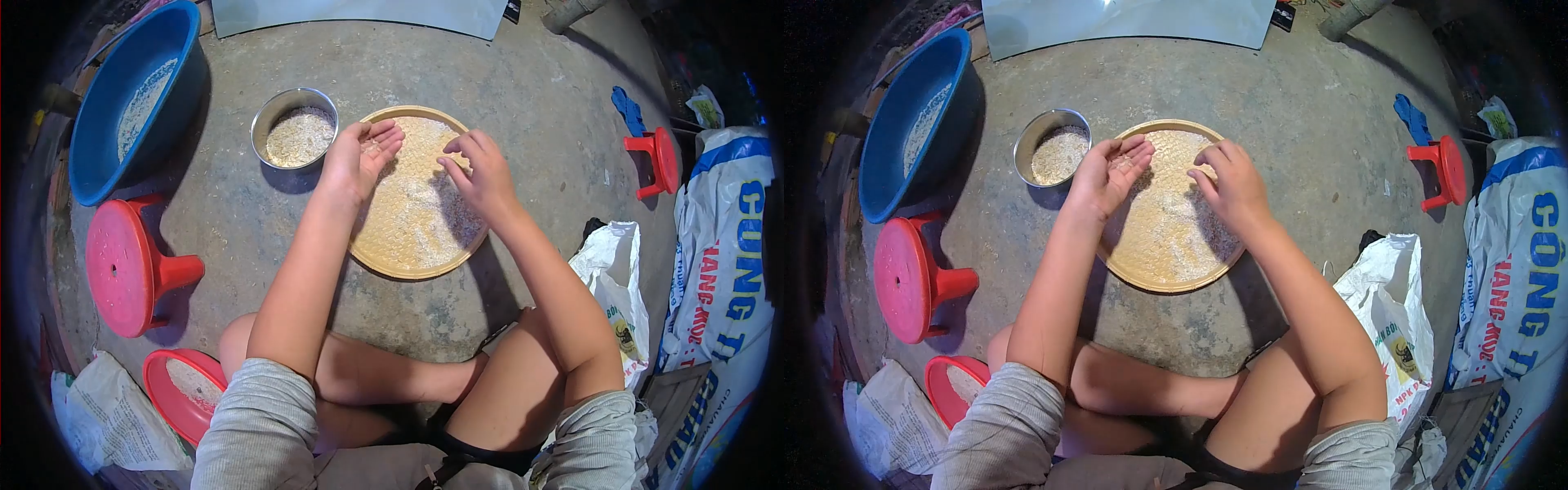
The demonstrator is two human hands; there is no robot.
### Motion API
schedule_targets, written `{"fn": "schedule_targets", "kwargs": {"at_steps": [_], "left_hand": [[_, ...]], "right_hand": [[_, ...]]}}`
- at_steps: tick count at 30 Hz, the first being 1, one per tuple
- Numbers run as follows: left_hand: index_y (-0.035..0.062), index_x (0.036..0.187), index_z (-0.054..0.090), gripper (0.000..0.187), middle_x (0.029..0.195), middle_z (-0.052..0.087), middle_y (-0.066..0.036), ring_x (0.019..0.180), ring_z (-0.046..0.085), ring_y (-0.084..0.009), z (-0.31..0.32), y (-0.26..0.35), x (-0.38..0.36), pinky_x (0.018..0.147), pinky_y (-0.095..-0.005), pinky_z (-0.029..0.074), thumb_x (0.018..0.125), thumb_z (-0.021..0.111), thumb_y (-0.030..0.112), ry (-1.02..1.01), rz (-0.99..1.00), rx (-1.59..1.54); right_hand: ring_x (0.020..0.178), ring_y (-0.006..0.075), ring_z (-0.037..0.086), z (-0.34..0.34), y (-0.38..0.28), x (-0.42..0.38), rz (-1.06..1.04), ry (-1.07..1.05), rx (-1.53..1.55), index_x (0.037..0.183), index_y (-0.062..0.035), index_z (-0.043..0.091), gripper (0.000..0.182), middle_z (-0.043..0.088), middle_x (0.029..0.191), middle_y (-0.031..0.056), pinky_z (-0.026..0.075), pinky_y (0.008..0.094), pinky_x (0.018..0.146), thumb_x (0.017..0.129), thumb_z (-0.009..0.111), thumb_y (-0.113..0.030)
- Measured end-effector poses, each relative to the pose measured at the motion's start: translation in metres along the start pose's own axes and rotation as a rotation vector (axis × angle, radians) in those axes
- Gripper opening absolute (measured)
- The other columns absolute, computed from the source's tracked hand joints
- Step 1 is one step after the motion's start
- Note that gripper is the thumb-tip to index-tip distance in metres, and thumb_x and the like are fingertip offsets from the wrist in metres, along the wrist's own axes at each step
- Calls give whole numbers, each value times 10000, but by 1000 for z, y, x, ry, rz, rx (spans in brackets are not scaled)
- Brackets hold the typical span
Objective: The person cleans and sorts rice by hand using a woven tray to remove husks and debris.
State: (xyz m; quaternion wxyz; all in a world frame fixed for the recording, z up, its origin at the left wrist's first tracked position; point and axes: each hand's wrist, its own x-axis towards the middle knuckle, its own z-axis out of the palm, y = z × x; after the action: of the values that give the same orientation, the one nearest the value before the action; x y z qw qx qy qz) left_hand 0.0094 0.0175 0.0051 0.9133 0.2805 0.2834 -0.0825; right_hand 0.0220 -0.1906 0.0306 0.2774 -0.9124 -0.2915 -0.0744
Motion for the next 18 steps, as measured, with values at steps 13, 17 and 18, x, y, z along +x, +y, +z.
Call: {"fn": "schedule_targets", "kwargs": {"at_steps": [13,17,18], "left_hand": [[-134,1107,499,343,1067,578,-224,1025,606,-293,9,-17,-6,890,-365,534,961,358,143,-64,-45,64],[-105,1072,536,328,977,614,-178,950,624,-244,11,-34,-8,842,-324,534,942,376,150,-137,-96,273],[-105,1072,536,328,977,614,-178,950,624,-244,12,-34,-9,842,-324,534,942,376,150,-134,-94,274]], "right_hand": [[867,327,605,16,7,-9,-55,-555,96,880,-36,596,174,587,867,128,492,395,765,761,699,-113],[788,272,619,11,-3,-5,-12,-226,130,853,-11,604,133,592,813,115,501,357,688,756,692,-25],[767,233,625,8,-10,-3,8,-83,187,848,-7,614,125,599,808,102,504,327,652,752,693,7]]}}
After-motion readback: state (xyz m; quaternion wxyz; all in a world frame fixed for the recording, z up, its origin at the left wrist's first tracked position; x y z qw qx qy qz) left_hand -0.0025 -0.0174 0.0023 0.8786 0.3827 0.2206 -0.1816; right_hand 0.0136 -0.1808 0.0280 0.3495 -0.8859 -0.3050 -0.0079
